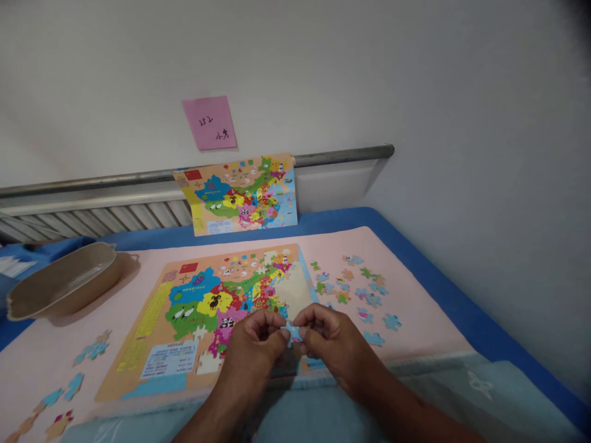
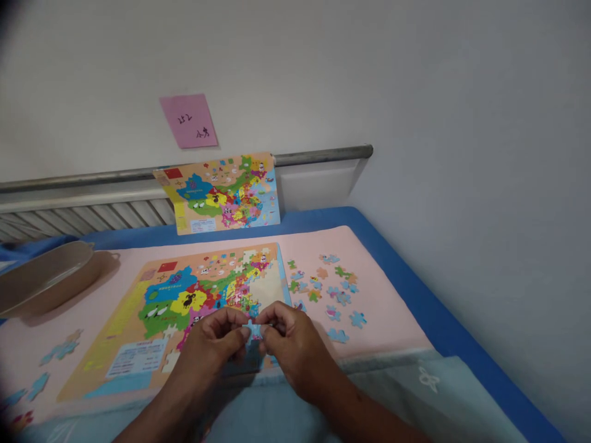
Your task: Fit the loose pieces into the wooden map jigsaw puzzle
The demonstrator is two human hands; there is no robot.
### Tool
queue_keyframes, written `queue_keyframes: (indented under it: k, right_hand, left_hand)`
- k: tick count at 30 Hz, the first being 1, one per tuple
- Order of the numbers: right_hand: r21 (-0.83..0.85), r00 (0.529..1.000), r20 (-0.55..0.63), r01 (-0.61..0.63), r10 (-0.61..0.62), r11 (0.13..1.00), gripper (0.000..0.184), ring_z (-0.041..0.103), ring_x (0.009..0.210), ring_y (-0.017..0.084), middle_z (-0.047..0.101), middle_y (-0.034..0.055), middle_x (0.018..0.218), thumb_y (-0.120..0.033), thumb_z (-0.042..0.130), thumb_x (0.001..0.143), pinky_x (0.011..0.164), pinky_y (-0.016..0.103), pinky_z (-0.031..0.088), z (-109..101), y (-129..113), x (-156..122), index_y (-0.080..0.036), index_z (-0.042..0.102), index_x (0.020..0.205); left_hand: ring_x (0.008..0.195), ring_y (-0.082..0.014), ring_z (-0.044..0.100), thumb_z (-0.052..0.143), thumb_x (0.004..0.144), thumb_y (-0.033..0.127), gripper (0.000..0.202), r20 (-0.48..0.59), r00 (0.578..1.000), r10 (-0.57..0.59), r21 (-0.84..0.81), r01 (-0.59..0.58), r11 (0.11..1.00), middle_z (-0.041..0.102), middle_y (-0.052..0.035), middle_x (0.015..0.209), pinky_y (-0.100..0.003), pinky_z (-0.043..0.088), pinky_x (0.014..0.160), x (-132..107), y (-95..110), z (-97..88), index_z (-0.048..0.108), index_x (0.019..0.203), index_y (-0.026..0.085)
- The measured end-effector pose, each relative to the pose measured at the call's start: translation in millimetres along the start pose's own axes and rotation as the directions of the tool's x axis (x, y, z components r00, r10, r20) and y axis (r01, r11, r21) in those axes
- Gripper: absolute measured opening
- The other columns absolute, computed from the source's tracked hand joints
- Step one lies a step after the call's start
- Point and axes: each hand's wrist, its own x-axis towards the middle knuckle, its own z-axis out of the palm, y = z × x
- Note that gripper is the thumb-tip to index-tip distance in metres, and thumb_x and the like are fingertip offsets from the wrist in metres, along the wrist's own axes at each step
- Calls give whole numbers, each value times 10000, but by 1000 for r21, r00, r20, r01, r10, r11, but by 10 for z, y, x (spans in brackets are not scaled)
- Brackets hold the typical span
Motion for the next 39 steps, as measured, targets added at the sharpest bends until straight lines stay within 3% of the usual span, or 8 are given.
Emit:
queue_keyframes:
  k: [12,21,27,30,32,35,37,39]
  right_hand:
    - [87,994,-2,-107,107,990,121,580,513,125,556,-52,560,-270,635,676,502,228,427,5,5,66,-202,557,738]
    - [-34,999,-23,45,-46,998,76,398,550,91,468,-57,585,-227,621,687,510,218,298,-62,-45,57,-190,558,711]
    - [-110,994,-78,64,-73,992,49,395,561,105,455,-56,587,-233,592,692,527,232,310,-58,-51,81,-195,565,706]
    - [-117,982,-155,89,-107,989,68,444,586,119,494,-44,609,-248,601,677,549,239,346,-230,-148,134,-199,566,709]
    - [-114,942,-296,131,-159,985,111,473,601,126,532,-35,646,-276,633,677,560,246,366,-469,-256,174,-204,572,735]
    - [-115,772,-590,209,-236,971,197,469,589,122,553,-29,688,-333,688,679,549,251,364,-897,-392,222,-213,576,788]
    - [-89,718,-654,241,-239,966,221,466,583,125,549,-24,682,-341,701,667,547,258,364,-1107,-419,244,-209,570,786]
    - [-59,719,-660,243,-221,968,218,459,577,125,538,-25,656,-336,699,660,542,257,356,-1206,-404,259,-203,568,774]
  left_hand:
    - [444,-87,382,688,597,319,219,-24,1000,2,8,-2,1000,505,27,522,-219,281,436,-6,13,52,620,696,136]
    - [453,-110,455,681,615,379,275,10,1000,-26,6,26,1000,546,3,515,-223,338,467,-35,86,87,619,715,130]
    - [495,-127,469,638,734,390,240,38,999,-16,-21,17,1000,545,5,544,-233,356,498,-30,41,37,603,758,154]
    - [488,-120,428,619,755,406,247,25,999,26,50,-27,998,516,16,557,-236,318,485,-42,20,-24,585,742,162]
    - [496,-127,414,602,781,421,252,26,998,53,142,-56,988,487,27,567,-244,306,483,-52,47,-59,589,752,171]
    - [526,-140,420,547,847,384,222,94,989,118,371,-145,917,481,31,590,-256,318,517,7,182,-33,597,743,194]
    - [572,-152,472,520,865,302,187,185,962,203,553,-272,787,539,22,631,-267,340,564,151,306,61,602,727,206]
    - [661,-175,555,504,853,209,170,287,918,275,702,-396,592,625,2,700,-278,365,614,392,402,207,622,730,207]
